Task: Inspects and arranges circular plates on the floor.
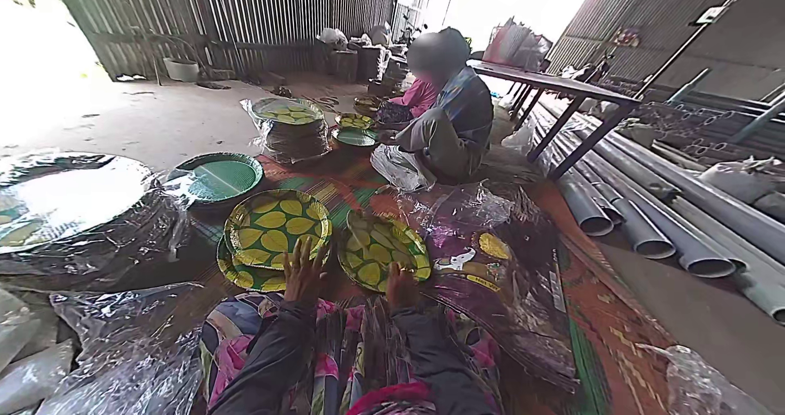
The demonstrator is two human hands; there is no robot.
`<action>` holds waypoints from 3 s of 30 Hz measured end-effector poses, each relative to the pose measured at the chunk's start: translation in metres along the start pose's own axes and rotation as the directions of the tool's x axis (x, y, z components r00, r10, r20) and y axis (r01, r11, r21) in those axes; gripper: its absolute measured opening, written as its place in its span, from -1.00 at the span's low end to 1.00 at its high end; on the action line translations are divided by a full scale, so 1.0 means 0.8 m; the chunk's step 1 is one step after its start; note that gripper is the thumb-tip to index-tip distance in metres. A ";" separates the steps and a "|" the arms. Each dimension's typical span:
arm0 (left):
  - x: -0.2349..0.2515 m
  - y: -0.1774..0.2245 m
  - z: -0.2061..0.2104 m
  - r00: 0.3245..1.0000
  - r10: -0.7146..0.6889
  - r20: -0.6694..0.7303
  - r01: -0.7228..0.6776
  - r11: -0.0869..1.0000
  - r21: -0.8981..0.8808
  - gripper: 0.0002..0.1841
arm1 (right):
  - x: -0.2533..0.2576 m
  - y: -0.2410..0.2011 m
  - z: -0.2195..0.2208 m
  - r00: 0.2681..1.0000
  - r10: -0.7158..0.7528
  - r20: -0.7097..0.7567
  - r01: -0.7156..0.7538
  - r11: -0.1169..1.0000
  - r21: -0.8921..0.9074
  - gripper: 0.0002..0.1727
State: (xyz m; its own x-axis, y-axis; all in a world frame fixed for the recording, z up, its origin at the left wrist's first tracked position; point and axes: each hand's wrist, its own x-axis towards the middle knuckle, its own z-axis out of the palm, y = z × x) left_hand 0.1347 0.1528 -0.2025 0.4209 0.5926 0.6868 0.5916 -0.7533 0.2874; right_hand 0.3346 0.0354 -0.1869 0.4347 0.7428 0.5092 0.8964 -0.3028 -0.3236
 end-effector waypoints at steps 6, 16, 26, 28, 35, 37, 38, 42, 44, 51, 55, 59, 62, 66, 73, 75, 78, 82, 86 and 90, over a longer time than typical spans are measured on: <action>-0.004 0.005 -0.002 0.831 0.259 -0.493 -0.127 0.950 0.286 -0.78 | 0.015 -0.043 0.005 0.729 -0.563 -0.389 0.610 0.793 -0.004 -0.88; 0.022 -0.025 -0.006 0.528 -0.534 0.661 0.383 0.844 0.376 -0.35 | 0.017 -0.014 0.052 0.720 0.097 0.688 0.026 0.986 -0.165 -0.25; 0.007 -0.004 -0.004 0.933 -0.102 0.345 0.118 0.993 -0.026 -0.37 | 0.016 0.009 0.015 0.932 0.195 0.305 -0.179 0.981 -0.079 -0.62; 0.004 -0.004 0.000 0.960 -0.051 0.274 0.066 0.997 -0.048 -0.37 | 0.026 0.004 -0.003 0.951 0.225 0.212 -0.219 0.974 -0.051 -0.64; 0.006 -0.003 -0.005 0.895 -0.062 0.441 0.083 0.996 -0.027 -0.58 | 0.034 -0.008 -0.010 0.770 0.243 0.590 -0.140 0.966 -0.215 -0.37; 0.007 -0.001 -0.005 0.880 -0.070 0.470 0.087 0.996 -0.014 -0.57 | 0.028 -0.001 -0.002 0.779 0.192 0.597 -0.097 0.977 -0.188 -0.43; 0.006 -0.001 -0.004 0.893 -0.053 0.446 0.071 0.997 -0.023 -0.54 | 0.028 0.001 -0.001 0.768 0.188 0.613 -0.085 0.977 -0.193 -0.45; -0.002 0.004 0.005 0.982 0.177 0.065 -0.175 0.984 -0.034 -0.35 | 0.025 -0.012 -0.020 0.909 0.057 0.413 -0.019 0.995 -0.097 -0.56; -0.004 0.014 0.007 0.947 0.307 -0.098 -0.298 0.950 0.096 -0.50 | 0.013 -0.024 -0.022 0.982 -0.164 0.091 0.162 0.986 0.028 -0.67; -0.005 0.020 -0.005 0.994 0.075 0.074 -0.088 0.975 0.205 -0.76 | 0.012 -0.048 0.011 0.952 -0.297 0.080 0.292 0.954 0.060 -0.30; 0.020 -0.017 -0.007 0.657 -0.498 0.566 0.351 0.867 0.355 -0.53 | 0.017 -0.001 0.026 0.799 0.118 0.589 -0.039 0.989 -0.144 -0.11; 0.020 -0.018 0.006 0.548 -0.553 0.628 0.317 0.832 0.456 -0.34 | 0.007 0.031 0.038 0.638 0.281 0.717 -0.067 0.948 -0.311 -0.58; 0.019 -0.007 0.007 0.562 -0.605 0.563 0.300 0.784 0.544 -0.48 | 0.000 0.023 0.035 0.702 0.222 0.677 -0.034 0.959 -0.280 -0.56; 0.025 -0.011 0.009 0.527 -0.698 0.485 0.358 0.700 0.618 -0.60 | 0.001 0.027 0.023 0.932 0.184 0.311 -0.129 0.973 -0.191 -0.55; 0.006 -0.033 0.011 0.599 -0.671 0.437 0.567 0.741 0.360 -0.07 | 0.062 -0.045 -0.012 0.833 -0.279 -0.478 0.261 0.960 -0.104 -0.75; 0.002 -0.037 -0.004 0.725 -0.657 0.206 0.664 0.747 0.048 -0.09 | 0.077 -0.079 -0.004 0.861 -0.358 -0.362 0.382 0.924 -0.008 -0.72; 0.007 -0.055 -0.024 0.570 -0.733 -0.370 0.703 0.669 -0.242 -0.31 | 0.088 -0.109 0.028 0.866 -0.493 0.083 0.483 0.868 0.116 -0.63; 0.024 -0.104 -0.050 0.189 -0.887 -0.422 0.825 0.377 -0.422 -0.26 | 0.096 -0.120 0.067 0.739 -0.418 0.528 0.358 0.908 0.217 -0.47; 0.043 -0.196 -0.038 0.136 -0.988 -0.077 0.980 0.145 -0.135 0.02 | 0.077 -0.087 0.071 0.894 -0.114 0.433 0.000 0.967 0.256 -0.35; 0.037 -0.255 -0.013 0.197 -0.938 0.285 0.979 0.202 -0.013 -0.12 | 0.032 -0.026 0.046 0.740 0.059 0.670 -0.217 0.964 0.156 -0.46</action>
State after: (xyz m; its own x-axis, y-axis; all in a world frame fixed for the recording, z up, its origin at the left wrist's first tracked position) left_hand 0.0193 0.3207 -0.2336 -0.2760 0.9046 -0.3248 0.5226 0.4249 0.7392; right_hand 0.3237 0.0825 -0.1967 0.3168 0.9320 -0.1760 0.7558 -0.3601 -0.5469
